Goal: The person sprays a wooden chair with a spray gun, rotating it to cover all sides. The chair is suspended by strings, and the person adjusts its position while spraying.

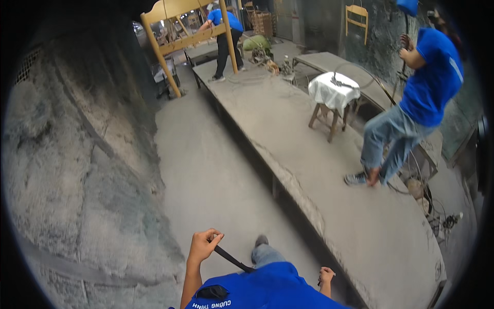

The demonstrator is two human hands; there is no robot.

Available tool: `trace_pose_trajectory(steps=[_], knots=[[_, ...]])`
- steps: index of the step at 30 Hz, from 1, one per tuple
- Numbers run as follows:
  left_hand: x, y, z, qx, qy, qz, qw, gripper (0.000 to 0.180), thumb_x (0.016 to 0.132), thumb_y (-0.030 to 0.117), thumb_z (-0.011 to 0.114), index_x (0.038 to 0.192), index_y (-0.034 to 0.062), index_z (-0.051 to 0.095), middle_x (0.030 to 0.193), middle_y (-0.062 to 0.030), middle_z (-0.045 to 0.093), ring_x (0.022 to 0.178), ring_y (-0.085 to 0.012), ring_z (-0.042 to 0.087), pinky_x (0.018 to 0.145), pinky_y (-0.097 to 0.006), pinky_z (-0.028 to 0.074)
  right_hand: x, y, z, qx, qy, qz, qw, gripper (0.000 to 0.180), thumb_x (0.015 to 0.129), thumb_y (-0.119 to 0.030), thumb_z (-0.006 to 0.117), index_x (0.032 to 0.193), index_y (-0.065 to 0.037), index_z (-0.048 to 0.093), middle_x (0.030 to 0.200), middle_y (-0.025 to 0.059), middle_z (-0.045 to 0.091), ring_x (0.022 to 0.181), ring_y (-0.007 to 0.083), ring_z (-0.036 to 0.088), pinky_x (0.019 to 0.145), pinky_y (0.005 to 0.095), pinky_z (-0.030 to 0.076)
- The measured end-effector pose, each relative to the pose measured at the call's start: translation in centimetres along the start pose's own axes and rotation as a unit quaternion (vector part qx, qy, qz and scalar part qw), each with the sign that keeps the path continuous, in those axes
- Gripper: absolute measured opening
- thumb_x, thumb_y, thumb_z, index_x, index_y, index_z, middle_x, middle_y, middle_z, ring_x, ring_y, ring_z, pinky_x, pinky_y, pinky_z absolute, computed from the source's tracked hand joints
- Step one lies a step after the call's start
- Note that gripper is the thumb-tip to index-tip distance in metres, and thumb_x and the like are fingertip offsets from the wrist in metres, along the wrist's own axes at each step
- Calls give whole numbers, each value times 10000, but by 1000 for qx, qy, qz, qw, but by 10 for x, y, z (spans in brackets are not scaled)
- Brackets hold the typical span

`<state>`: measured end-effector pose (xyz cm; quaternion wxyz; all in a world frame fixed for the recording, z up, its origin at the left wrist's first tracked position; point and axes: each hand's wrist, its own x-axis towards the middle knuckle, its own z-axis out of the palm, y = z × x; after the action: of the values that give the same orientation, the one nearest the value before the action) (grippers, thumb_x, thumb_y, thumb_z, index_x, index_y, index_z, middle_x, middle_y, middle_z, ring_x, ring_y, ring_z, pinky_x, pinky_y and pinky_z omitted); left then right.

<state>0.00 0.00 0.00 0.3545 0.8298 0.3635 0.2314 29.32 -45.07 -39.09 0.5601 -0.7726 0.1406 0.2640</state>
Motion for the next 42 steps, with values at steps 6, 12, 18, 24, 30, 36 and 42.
trace_pose_trajectory(steps=[6, 12, 18, 24, 30, 36, 42], knots=[[237, 19, -9, -13, 16, 39, 999, 167, 900, 160, 772, 881, -6, 759, 543, -60, 582, 463, -84, 476, 456, -276, 361, 129, -332, 177, 17, -128, -188, 974, 122, 913, -97, 673, 1026, -61, 701, 709, -60, 562, 537, 51, 457, 475, 235, 357], [497, 3, 26, -42, 95, 102, 989, 182, 919, 162, 757, 869, -13, 758, 607, -47, 645, 541, -75, 530, 496, -257, 380, 198, -625, 278, -2, -206, -391, 897, 161, 887, -72, 732, 1043, -56, 697, 862, -55, 567, 584, 21, 453, 489, 222, 372], [793, 69, 69, -91, -55, 203, 973, 201, 941, 161, 730, 864, -25, 736, 666, -66, 652, 562, -108, 533, 524, -295, 422, 214, -937, 404, -110, -312, -430, 840, 128, 904, -44, 697, 1027, -16, 680, 879, -33, 544, 663, 22, 465, 563, 199, 400], [935, 199, 55, -166, -161, 155, 960, 232, 956, 224, 709, 935, -6, 728, 684, -100, 655, 586, -155, 562, 547, -326, 434, 219, -1171, 544, -65, -409, -427, 804, 142, 891, -99, 757, 1004, -47, 689, 828, -59, 546, 638, 14, 399, 559, 209, 324], [971, 263, -17, -111, -272, -78, 953, 289, 967, 304, 673, 965, 23, 741, 714, -112, 694, 615, -237, 625, 586, -372, 485, 262, -1176, 500, -140, -340, -221, 904, 127, 907, -145, 774, 922, -37, 709, 704, -42, 595, 584, 44, 464, 520, 230, 369], [1024, 325, -22, -59, -276, -84, 956, 305, 942, 356, 665, 1024, 77, 757, 798, -155, 741, 742, -332, 719, 700, -444, 551, 259, -1088, 364, 62, -162, 34, 984, 81, 949, -85, 665, 981, -12, 671, 737, 62, 609, 484, 138, 527, 386, 308, 418], [1154, 350, 33, 13, -305, -34, 952, 304, 944, 352, 664, 1049, 79, 746, 827, -168, 741, 798, -332, 723, 735, -459, 550, 339, -1047, 316, 23, -36, 175, 984, 85, 890, -100, 651, 911, -18, 649, 689, 65, 561, 460, 156, 491, 382, 343, 405]])
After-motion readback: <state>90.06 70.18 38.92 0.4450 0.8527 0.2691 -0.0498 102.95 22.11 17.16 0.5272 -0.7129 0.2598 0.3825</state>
